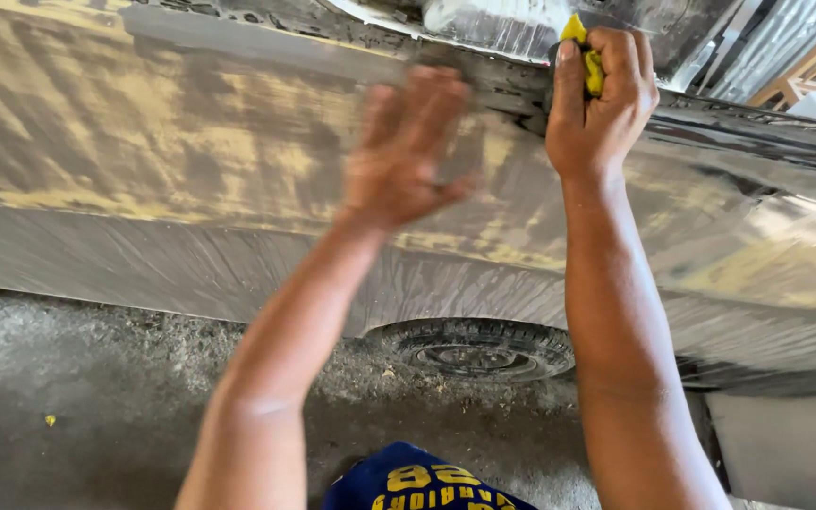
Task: Wet sanding the exterior body of a van to prepare it for painting.
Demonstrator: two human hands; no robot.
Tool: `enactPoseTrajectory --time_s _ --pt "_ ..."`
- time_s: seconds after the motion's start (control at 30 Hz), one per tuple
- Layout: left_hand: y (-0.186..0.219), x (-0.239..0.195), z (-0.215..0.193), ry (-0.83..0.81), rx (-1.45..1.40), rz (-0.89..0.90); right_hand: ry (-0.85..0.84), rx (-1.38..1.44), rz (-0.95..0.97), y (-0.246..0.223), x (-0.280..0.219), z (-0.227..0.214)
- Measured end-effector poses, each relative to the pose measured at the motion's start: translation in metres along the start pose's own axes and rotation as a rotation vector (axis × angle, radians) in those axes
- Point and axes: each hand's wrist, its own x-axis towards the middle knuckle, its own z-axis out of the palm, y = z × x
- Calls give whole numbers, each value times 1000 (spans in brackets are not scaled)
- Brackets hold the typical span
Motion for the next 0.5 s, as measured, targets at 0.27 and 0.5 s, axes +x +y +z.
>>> enactPoseTrajectory --time_s 0.27,0.5 --pt "11 15 25 472 -6 -281 13 -121 -3 -9 1 5" --pt "-17 21 12 151 37 71 -3 -101 -14 3 -6 5"
